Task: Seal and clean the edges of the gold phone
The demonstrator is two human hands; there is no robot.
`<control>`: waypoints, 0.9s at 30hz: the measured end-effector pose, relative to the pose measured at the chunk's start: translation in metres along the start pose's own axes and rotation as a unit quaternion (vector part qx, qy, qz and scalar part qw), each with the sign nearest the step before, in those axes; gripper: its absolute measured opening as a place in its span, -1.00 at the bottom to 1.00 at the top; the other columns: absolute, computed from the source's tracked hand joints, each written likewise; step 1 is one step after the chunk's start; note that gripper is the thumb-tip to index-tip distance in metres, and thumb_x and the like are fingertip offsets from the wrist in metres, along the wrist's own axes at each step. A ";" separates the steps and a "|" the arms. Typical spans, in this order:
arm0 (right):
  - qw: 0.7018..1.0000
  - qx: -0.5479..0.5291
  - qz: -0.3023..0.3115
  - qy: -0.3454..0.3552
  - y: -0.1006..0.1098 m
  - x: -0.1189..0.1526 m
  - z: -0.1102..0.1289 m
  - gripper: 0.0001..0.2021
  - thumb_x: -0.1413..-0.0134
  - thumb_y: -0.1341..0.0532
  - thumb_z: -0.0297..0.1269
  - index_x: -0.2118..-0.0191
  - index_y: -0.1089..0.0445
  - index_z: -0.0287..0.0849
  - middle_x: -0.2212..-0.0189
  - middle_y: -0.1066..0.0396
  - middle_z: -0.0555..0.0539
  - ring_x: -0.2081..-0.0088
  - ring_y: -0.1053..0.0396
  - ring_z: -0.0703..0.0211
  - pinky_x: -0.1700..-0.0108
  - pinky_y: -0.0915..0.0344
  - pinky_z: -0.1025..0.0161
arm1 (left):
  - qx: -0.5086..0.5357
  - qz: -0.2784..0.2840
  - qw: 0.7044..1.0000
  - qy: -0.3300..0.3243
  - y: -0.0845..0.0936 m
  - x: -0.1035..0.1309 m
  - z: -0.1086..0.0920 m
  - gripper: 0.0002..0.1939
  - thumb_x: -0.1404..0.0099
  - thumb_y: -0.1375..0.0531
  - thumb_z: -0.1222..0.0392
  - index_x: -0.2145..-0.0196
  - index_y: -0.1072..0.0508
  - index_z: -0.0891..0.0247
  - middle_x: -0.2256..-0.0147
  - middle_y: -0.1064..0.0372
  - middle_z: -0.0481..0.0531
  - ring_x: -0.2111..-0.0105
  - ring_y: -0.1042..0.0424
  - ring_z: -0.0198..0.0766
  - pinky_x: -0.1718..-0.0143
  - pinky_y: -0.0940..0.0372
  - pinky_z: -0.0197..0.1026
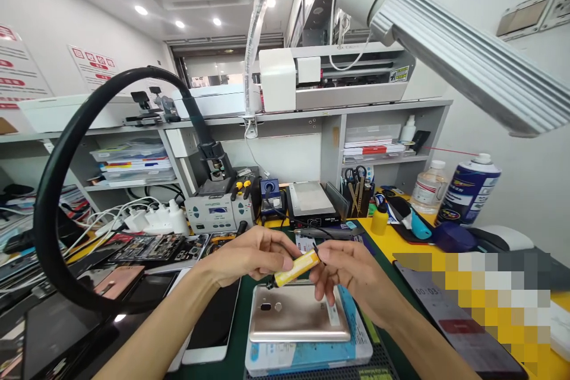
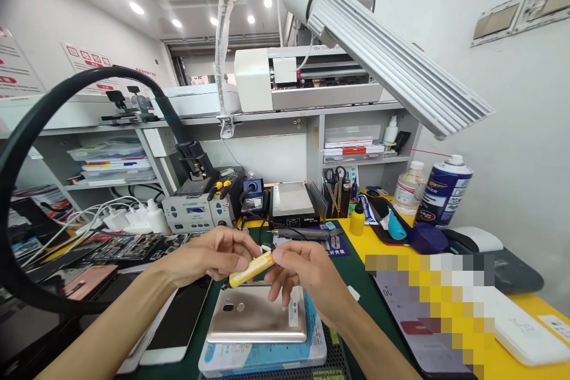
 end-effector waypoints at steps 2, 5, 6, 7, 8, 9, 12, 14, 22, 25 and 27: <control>1.000 0.006 0.006 0.000 -0.002 0.000 0.001 -0.67 -0.16 -0.32 -0.05 0.35 -0.49 -0.29 0.43 -0.51 -0.16 0.52 -0.47 0.16 0.55 -0.30 0.35 | -0.007 0.006 1.000 0.004 0.000 0.000 0.000 -0.69 -0.14 -0.41 0.15 0.18 -0.58 0.34 0.48 -0.34 -0.08 0.60 -0.05 -0.50 0.64 0.18 -0.33; 1.000 0.021 0.013 -0.002 -0.004 0.000 0.002 -0.64 -0.18 -0.30 -0.02 0.33 -0.50 -0.30 0.42 -0.51 -0.16 0.51 -0.47 0.17 0.55 -0.30 0.35 | -0.006 0.012 1.000 0.010 -0.001 0.000 0.000 -0.70 -0.12 -0.43 0.16 0.20 -0.59 0.34 0.51 -0.34 -0.10 0.63 -0.02 -0.52 0.65 0.19 -0.34; 1.000 0.026 0.014 -0.003 -0.004 0.001 0.002 -0.63 -0.19 -0.30 -0.01 0.33 -0.50 -0.30 0.42 -0.50 -0.15 0.51 -0.47 0.17 0.55 -0.30 0.35 | -0.003 0.012 1.000 0.011 -0.002 -0.001 0.000 -0.70 -0.12 -0.43 0.15 0.21 -0.59 0.34 0.52 -0.33 -0.11 0.63 -0.01 -0.52 0.65 0.20 -0.34; 0.999 0.031 0.015 -0.004 -0.005 0.001 0.001 -0.62 -0.20 -0.29 0.00 0.33 -0.50 -0.30 0.42 -0.50 -0.15 0.51 -0.47 0.17 0.54 -0.30 0.35 | 0.003 0.011 1.000 0.011 -0.002 -0.001 0.000 -0.71 -0.12 -0.43 0.15 0.22 -0.60 0.34 0.53 -0.31 -0.12 0.64 -0.01 -0.52 0.65 0.20 -0.35; 0.999 0.036 0.014 -0.006 -0.005 0.001 0.000 -0.60 -0.21 -0.28 0.02 0.34 -0.49 -0.30 0.42 -0.50 -0.15 0.51 -0.47 0.17 0.55 -0.30 0.35 | 0.011 0.010 1.000 0.012 -0.004 -0.001 0.000 -0.72 -0.12 -0.44 0.15 0.23 -0.60 0.34 0.54 -0.30 -0.12 0.64 -0.01 -0.52 0.65 0.20 -0.35; 0.999 0.038 0.008 -0.006 -0.004 0.000 -0.001 -0.59 -0.22 -0.27 0.04 0.35 -0.48 -0.29 0.43 -0.49 -0.14 0.51 -0.47 0.17 0.55 -0.30 0.35 | 0.021 0.009 1.000 0.013 -0.005 -0.001 0.001 -0.73 -0.11 -0.44 0.16 0.25 -0.60 0.35 0.56 -0.29 -0.12 0.64 0.00 -0.52 0.65 0.20 -0.36; 0.999 0.021 -0.041 -0.010 0.004 -0.004 -0.004 -0.58 -0.22 -0.26 0.09 0.34 -0.45 -0.26 0.43 -0.48 -0.12 0.53 -0.45 0.18 0.59 -0.29 0.35 | 0.077 -0.009 0.997 0.009 -0.009 -0.002 0.003 -0.77 -0.12 -0.44 0.17 0.31 -0.58 0.36 0.61 -0.17 -0.16 0.65 0.04 -0.52 0.67 0.22 -0.38; 0.996 -0.006 -0.088 -0.014 0.013 -0.007 -0.007 -0.61 -0.20 -0.28 0.08 0.23 -0.45 -0.23 0.43 -0.48 -0.09 0.54 -0.44 0.18 0.61 -0.29 0.35 | 0.131 -0.038 0.991 -0.002 -0.009 -0.003 0.003 -0.79 -0.14 -0.42 0.18 0.35 -0.54 0.35 0.59 -0.18 -0.15 0.63 0.04 -0.52 0.68 0.21 -0.41; 0.988 -0.036 -0.148 -0.017 0.026 -0.007 -0.007 -0.61 -0.19 -0.31 -0.02 0.04 -0.44 -0.24 0.42 -0.45 -0.08 0.53 -0.42 0.19 0.62 -0.27 0.34 | 0.303 -0.134 0.943 -0.017 -0.005 0.002 0.010 -0.86 -0.25 -0.32 0.24 0.37 -0.45 0.36 0.50 -0.20 -0.13 0.62 -0.03 -0.54 0.72 0.14 -0.48; 0.989 -0.033 -0.145 -0.018 0.025 -0.007 -0.008 -0.62 -0.21 -0.30 -0.03 0.05 -0.44 -0.25 0.43 -0.44 -0.07 0.54 -0.41 0.19 0.62 -0.28 0.34 | 0.334 -0.149 0.931 -0.008 -0.004 0.006 0.014 -0.87 -0.25 -0.31 0.25 0.35 -0.45 0.37 0.45 -0.27 -0.09 0.64 -0.04 -0.56 0.74 0.13 -0.49; 0.989 -0.035 -0.145 -0.018 0.025 -0.008 -0.008 -0.63 -0.20 -0.30 -0.04 0.06 -0.45 -0.25 0.43 -0.44 -0.07 0.55 -0.41 0.19 0.63 -0.28 0.34 | 0.347 -0.157 0.925 -0.001 -0.003 0.007 0.017 -0.87 -0.24 -0.31 0.26 0.35 -0.45 0.38 0.40 -0.33 -0.05 0.65 -0.05 -0.58 0.75 0.12 -0.49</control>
Point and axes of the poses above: each hand's wrist, its own x-axis away from the middle knuckle, its own y-axis out of the back of the hand, z = x × y, the point moved 7 cm from there along -x, towards the middle knuckle
